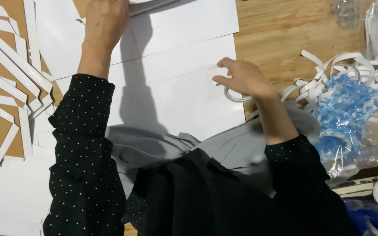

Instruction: Applying double-sided tape to cardboard packaging components

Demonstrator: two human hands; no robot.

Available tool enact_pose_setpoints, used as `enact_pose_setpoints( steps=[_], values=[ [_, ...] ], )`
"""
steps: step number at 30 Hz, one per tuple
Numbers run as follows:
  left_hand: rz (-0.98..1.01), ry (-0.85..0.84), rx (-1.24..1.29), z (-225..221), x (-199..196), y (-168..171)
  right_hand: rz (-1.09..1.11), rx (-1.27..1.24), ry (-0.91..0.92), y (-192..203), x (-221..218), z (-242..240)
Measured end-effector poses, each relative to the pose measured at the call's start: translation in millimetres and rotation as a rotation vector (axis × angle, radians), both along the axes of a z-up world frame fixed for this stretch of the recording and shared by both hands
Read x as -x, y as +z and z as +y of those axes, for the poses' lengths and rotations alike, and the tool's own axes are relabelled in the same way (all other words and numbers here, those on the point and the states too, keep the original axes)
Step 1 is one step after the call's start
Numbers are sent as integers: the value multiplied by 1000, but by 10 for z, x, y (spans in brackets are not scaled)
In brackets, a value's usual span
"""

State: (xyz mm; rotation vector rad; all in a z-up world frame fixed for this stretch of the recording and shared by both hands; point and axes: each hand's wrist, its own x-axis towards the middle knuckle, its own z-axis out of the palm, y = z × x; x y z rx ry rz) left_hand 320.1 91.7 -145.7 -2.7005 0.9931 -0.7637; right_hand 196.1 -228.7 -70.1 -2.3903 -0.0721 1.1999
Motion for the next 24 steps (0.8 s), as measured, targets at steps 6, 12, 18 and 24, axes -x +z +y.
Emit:
enact_pose_setpoints(
  steps=[6,12,18,24],
  values=[
    [52,-10,147,-194,558,587,-143,-164,-118,-122,79,-130],
    [143,-117,202,-512,1827,65,-398,-324,-42,-523,231,-303],
    [585,100,82,-616,2310,-278,-351,81,-28,-866,497,-217],
    [951,268,314,-180,2263,50,-422,-102,-175,-778,826,112]
  ],
)
